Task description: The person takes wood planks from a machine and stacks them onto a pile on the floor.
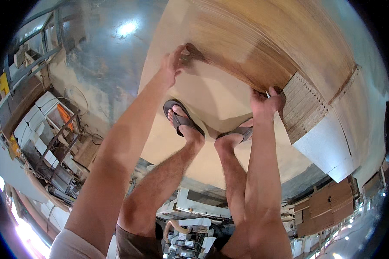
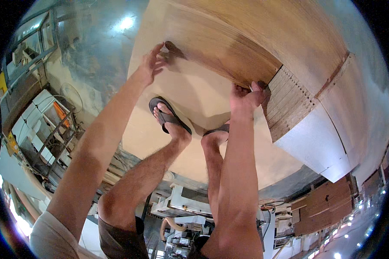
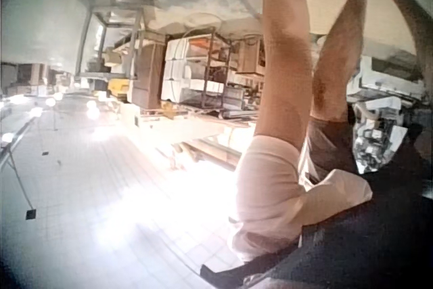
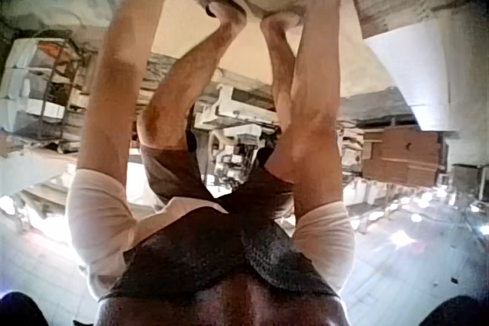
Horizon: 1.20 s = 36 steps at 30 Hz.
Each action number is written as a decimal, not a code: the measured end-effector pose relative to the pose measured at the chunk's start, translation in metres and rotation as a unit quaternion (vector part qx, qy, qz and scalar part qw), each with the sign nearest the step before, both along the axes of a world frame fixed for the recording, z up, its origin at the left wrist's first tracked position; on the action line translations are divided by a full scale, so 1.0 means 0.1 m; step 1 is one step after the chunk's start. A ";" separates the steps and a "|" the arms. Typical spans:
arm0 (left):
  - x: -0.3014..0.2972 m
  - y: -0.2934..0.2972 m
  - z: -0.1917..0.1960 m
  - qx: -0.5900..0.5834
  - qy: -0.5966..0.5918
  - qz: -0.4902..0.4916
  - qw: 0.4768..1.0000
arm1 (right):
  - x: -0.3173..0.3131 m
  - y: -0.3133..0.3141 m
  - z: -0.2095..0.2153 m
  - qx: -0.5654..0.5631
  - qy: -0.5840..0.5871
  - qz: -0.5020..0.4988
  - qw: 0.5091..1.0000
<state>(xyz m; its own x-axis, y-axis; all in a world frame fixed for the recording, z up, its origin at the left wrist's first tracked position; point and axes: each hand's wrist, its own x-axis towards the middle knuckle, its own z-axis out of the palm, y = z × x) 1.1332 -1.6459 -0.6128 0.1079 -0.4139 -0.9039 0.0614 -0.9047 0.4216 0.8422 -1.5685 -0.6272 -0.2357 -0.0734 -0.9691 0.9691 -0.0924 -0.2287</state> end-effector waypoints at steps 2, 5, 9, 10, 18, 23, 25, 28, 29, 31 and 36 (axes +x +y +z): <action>-0.09 -0.08 -0.03 0.029 0.042 0.110 0.993 | 0.04 -0.03 0.02 0.007 -0.005 0.012 1.000; -0.19 -0.32 -0.10 0.067 0.109 0.175 0.976 | 0.03 -0.03 0.03 0.004 -0.013 0.022 1.000; -0.23 -0.35 0.06 0.090 0.107 0.220 0.965 | 0.05 -0.07 0.10 -0.003 -0.002 0.029 1.000; -0.22 -0.32 0.05 0.066 0.094 0.167 0.979 | 0.03 -0.04 0.10 -0.004 0.003 0.027 1.000; -0.27 -0.35 0.05 0.037 0.146 0.237 0.960 | 0.02 0.14 -0.04 -0.017 -0.013 0.029 0.999; -0.26 -0.33 0.20 -0.045 -0.157 -0.251 0.954 | 0.11 0.11 0.31 -0.016 0.030 0.104 0.994; -0.11 -0.51 -0.01 -0.139 -0.117 -0.291 0.939 | 0.08 0.27 0.26 -0.034 0.012 0.173 0.984; -0.28 -0.54 0.00 -0.125 -0.074 -0.245 0.959 | 0.18 0.36 0.25 0.010 -0.006 0.211 0.977; -0.38 -0.56 0.05 -0.123 -0.050 -0.233 0.963 | 0.20 0.46 0.25 0.000 -0.007 0.235 0.972; -0.43 -0.59 0.03 -0.116 -0.044 -0.215 0.969 | 0.22 0.75 0.18 -0.030 -0.007 0.289 0.957; -0.49 -0.59 0.11 -0.121 -0.087 -0.211 0.966 | 0.36 1.06 0.31 0.065 -0.006 0.419 0.906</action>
